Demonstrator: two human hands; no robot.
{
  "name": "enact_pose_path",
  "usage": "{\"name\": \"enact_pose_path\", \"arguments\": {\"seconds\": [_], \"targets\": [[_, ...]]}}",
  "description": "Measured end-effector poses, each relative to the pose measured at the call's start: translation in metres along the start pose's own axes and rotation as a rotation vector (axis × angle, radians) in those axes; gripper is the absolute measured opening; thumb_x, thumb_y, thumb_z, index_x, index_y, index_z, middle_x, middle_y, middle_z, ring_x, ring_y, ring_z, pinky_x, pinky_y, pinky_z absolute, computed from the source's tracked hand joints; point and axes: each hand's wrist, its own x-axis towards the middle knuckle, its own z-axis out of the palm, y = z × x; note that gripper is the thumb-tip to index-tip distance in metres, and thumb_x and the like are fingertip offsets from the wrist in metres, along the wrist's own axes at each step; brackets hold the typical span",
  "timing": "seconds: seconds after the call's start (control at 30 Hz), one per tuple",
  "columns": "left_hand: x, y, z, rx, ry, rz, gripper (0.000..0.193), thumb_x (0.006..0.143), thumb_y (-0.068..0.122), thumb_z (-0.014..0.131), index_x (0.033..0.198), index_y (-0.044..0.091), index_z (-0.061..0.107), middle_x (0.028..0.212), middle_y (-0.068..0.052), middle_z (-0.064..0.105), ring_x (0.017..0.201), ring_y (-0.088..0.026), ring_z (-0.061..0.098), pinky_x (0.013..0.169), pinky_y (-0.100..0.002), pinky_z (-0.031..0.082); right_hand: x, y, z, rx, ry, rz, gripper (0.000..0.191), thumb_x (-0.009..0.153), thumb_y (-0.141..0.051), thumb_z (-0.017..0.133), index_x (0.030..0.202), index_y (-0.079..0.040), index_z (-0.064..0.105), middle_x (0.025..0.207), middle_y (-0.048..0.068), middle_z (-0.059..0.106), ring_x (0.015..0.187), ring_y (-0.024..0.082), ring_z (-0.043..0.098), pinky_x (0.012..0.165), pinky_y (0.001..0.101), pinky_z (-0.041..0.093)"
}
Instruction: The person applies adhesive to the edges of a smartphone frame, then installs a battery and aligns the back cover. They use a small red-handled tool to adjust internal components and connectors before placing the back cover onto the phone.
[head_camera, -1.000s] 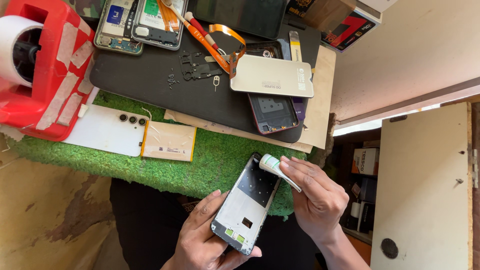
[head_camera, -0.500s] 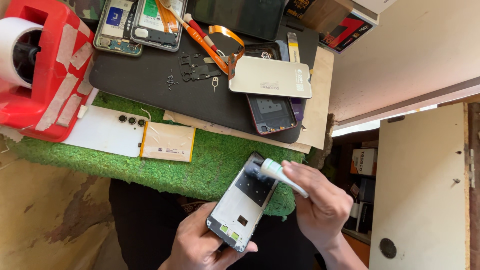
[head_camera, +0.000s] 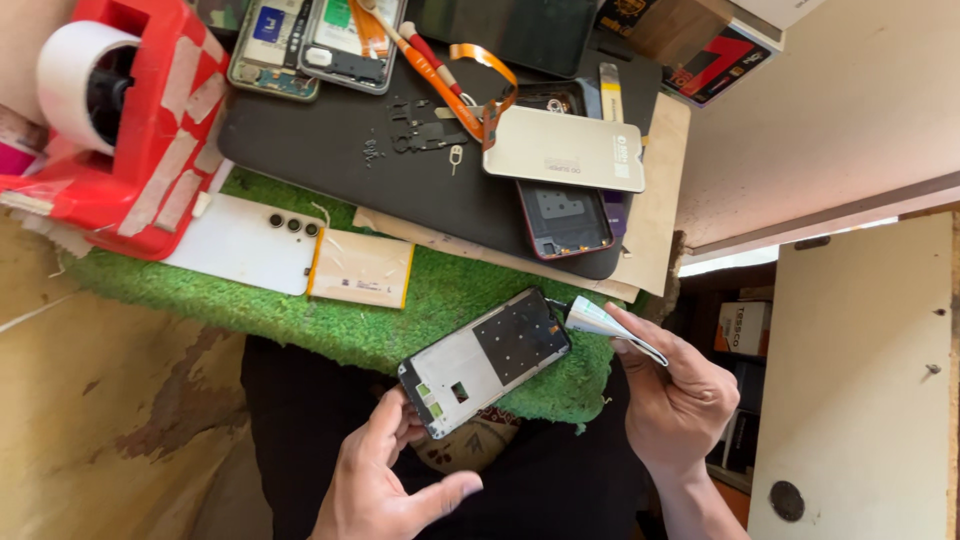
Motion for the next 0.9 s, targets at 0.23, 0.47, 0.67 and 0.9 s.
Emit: {"name": "enact_pose_path", "arguments": {"seconds": [0.23,0.47,0.67,0.9], "targets": [[0.0,-0.003,-0.006,-0.617,0.191,-0.419,0.046,0.092,0.026,0.069,0.115,-0.013,0.065,0.104,-0.021,0.078,0.092,-0.022,0.074,0.087,-0.037,0.061,-0.01,-0.012,0.002,0.019,0.004,-0.018,0.024,0.097,0.004,0.071,0.12,0.001,0.073,0.105,0.013,0.078,0.09,0.01,0.071,0.082,0.0201,0.057],[0.012,-0.014,0.012,-0.436,0.378,-0.497,0.032,0.088,0.02,0.073,0.092,-0.011,0.072,0.071,-0.019,0.076,0.051,-0.017,0.069,0.046,-0.029,0.058,-0.017,-0.023,-0.01,-0.023,0.011,-0.013,0.025,0.095,0.006,0.071,0.119,0.001,0.074,0.101,0.011,0.079,0.086,0.009,0.071,0.079,0.0191,0.056],[0.005,-0.011,0.024,-0.551,0.34,-0.578,0.02,0.083,0.014,0.073,0.091,-0.003,0.067,0.072,-0.016,0.073,0.05,-0.017,0.066,0.042,-0.03,0.054,-0.015,-0.024,-0.026,-0.048,0.043,-0.016,0.027,0.093,0.008,0.072,0.119,0.001,0.074,0.102,0.011,0.079,0.086,0.009,0.072,0.078,0.0195,0.057],[-0.012,-0.021,0.031,-0.623,0.316,-0.541,0.021,0.081,0.005,0.072,0.095,-0.009,0.069,0.079,-0.014,0.074,0.066,-0.014,0.069,0.062,-0.028,0.058,-0.018,-0.01,-0.036,-0.117,-0.067,-0.004,0.029,0.088,0.01,0.072,0.115,-0.001,0.075,0.108,0.013,0.079,0.096,0.015,0.077,0.088,0.0249,0.061]]}}
